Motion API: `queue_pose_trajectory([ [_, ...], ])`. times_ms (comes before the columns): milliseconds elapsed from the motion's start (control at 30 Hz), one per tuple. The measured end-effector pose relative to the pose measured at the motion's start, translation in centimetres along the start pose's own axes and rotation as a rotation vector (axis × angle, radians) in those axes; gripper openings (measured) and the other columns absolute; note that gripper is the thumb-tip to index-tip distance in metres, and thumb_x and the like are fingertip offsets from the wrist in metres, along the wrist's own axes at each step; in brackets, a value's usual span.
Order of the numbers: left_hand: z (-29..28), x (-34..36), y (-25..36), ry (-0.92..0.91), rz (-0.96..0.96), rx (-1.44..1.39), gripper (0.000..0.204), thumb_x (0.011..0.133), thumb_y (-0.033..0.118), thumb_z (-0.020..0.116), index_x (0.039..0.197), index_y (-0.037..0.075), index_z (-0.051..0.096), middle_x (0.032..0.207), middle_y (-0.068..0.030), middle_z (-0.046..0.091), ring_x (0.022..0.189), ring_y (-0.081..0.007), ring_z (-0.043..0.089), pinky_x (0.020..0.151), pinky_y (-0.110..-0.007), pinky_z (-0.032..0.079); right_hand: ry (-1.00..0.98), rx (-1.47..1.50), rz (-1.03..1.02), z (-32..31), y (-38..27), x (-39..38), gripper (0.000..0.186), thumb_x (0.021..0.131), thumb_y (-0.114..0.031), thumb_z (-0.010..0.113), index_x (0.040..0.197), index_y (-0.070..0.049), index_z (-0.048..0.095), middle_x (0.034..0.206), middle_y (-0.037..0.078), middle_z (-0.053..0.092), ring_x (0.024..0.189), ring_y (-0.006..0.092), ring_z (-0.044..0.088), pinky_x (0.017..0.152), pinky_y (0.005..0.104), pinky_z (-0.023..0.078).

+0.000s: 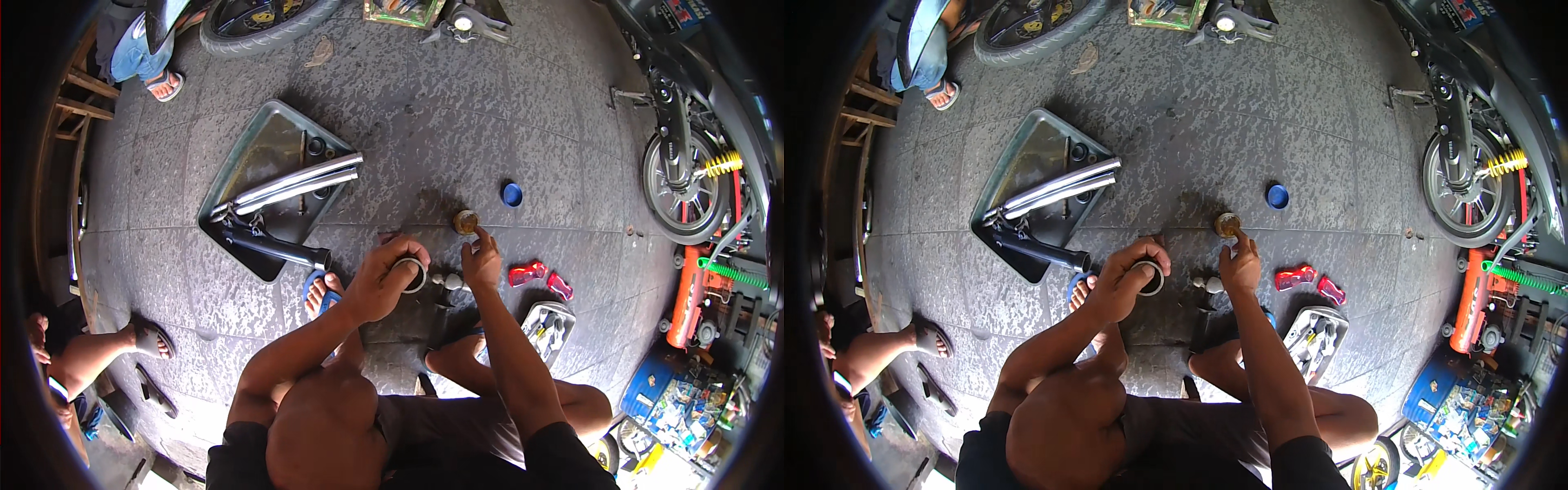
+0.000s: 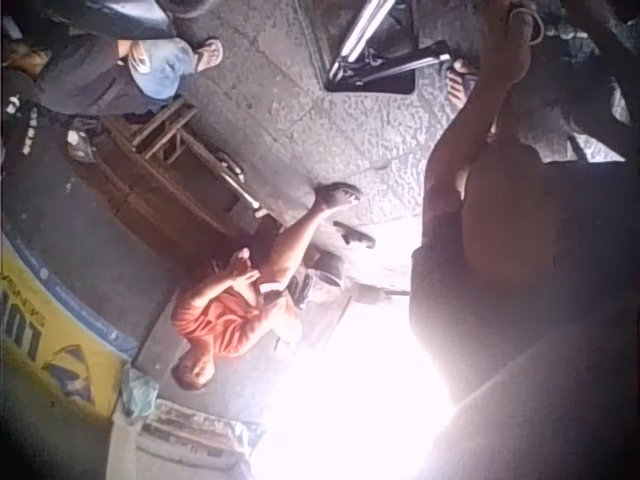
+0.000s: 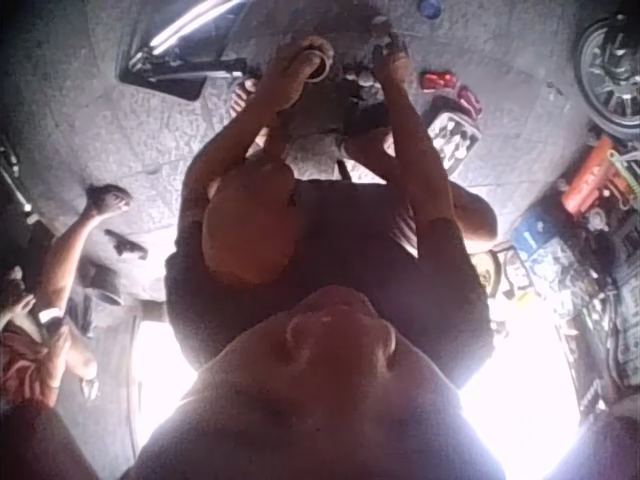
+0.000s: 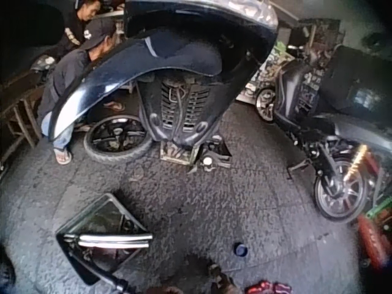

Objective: The person sits on the floor of a workshop and works on a small cylindrical mechanical part. They use a hammer to tap the part, a screwdriver to adjust internal components, and a cloth to wipe it clean. The person repeatedly handles the part, inspecting and manipulating it with various tools.

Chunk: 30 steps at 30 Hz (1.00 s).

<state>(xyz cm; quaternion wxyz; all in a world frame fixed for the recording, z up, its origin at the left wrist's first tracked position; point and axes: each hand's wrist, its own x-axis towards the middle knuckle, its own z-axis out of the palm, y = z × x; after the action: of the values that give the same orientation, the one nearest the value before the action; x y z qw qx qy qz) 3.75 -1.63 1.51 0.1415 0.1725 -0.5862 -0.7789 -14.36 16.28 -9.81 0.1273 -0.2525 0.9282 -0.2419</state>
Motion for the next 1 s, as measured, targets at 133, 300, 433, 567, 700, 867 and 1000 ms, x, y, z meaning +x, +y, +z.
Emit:
queue_pose_trajectory([
  [133, -0.3, -0.1, -0.4, -0.036, 0.088, -0.012, 0.037, 0.097, 0.035, 0.048, 0.111, 0.001, 0.055, 0.09, -0.0066, 0.06, 0.083, -0.0132, 0.056, 0.076, -0.03, 0.044, -0.194, -0.2, 0.192, -0.5, -1.9, 1.9, 0.042, 0.086, -0.027, 0.064, 0.126, -0.02, 0.057, 0.099, 0.019, 0.07, 0.093, 0.0394, 0.067, 0.082, 0.0491, 0.053],
  [300, -0.1, 0.1, -0.4, -0.065, 0.105, -0.04, 0.066, 0.097, 0.062, 0.039, 0.116, 0.0, 0.053, 0.093, -0.0074, 0.059, 0.085, -0.0139, 0.056, 0.076, -0.03, 0.044, -0.269, -0.391, 0.17, -0.9, -2.2, 3.1, 0.037, 0.085, -0.034, 0.066, 0.121, -0.026, 0.064, 0.095, 0.019, 0.071, 0.09, 0.0417, 0.067, 0.079, 0.0504, 0.053],
  [433, -0.2, 0.0, -0.4, -0.067, 0.093, -0.073, 0.072, 0.095, 0.067, 0.037, 0.117, 0.0, 0.053, 0.095, -0.0079, 0.059, 0.087, -0.0141, 0.056, 0.078, -0.03, 0.044, -0.306, -0.462, 0.095, -0.3, -0.8, 3.5, 0.033, 0.086, -0.035, 0.066, 0.117, -0.025, 0.065, 0.093, 0.021, 0.071, 0.09, 0.0421, 0.067, 0.08, 0.0506, 0.054],
  [567, -0.6, 0.0, -0.9, -0.085, 0.105, -0.101, 0.071, 0.094, 0.066, 0.04, 0.122, 0.001, 0.051, 0.099, -0.0088, 0.058, 0.093, -0.017, 0.057, 0.083, -0.032, 0.044, -0.264, -0.462, 0.084, -0.1, -1.0, 3.2, 0.031, 0.086, -0.035, 0.066, 0.114, -0.024, 0.064, 0.091, 0.022, 0.07, 0.088, 0.0425, 0.067, 0.079, 0.0516, 0.053],
  [700, -0.8, 0.0, -1.0, -0.133, 0.192, -0.031, 0.065, 0.089, 0.049, 0.061, 0.134, 0.004, 0.043, 0.108, -0.0095, 0.056, 0.103, -0.0219, 0.056, 0.09, -0.035, 0.043, -0.225, -0.397, 0.001, -0.1, -0.2, 2.5, 0.03, 0.085, -0.031, 0.066, 0.113, -0.019, 0.063, 0.083, 0.021, 0.07, 0.079, 0.0408, 0.068, 0.072, 0.0514, 0.053],
  [867, -0.1, 0.2, -0.1, -0.122, 0.142, 0.173, 0.077, 0.077, 0.019, 0.079, 0.14, 0.008, 0.038, 0.112, -0.0102, 0.053, 0.109, -0.0242, 0.055, 0.096, -0.038, 0.042, -0.483, 0.647, 0.453, -3.0, -0.4, 1.9, 0.033, 0.085, -0.025, 0.065, 0.112, -0.008, 0.062, 0.067, 0.006, 0.061, 0.052, 0.0174, 0.054, 0.049, 0.0319, 0.044],
  [1000, 0.3, 0.7, -0.7, -0.115, 0.119, 0.207, 0.073, 0.076, 0.017, 0.08, 0.137, 0.008, 0.041, 0.113, -0.0119, 0.054, 0.111, -0.0256, 0.055, 0.097, -0.038, 0.042, -0.662, 1.364, 0.608, -11.3, -5.6, 0.4, 0.032, 0.087, -0.019, 0.061, 0.113, -0.002, 0.06, 0.06, 0.0, 0.049, 0.044, 0.0099, 0.037, 0.042, 0.0226, 0.031],
])
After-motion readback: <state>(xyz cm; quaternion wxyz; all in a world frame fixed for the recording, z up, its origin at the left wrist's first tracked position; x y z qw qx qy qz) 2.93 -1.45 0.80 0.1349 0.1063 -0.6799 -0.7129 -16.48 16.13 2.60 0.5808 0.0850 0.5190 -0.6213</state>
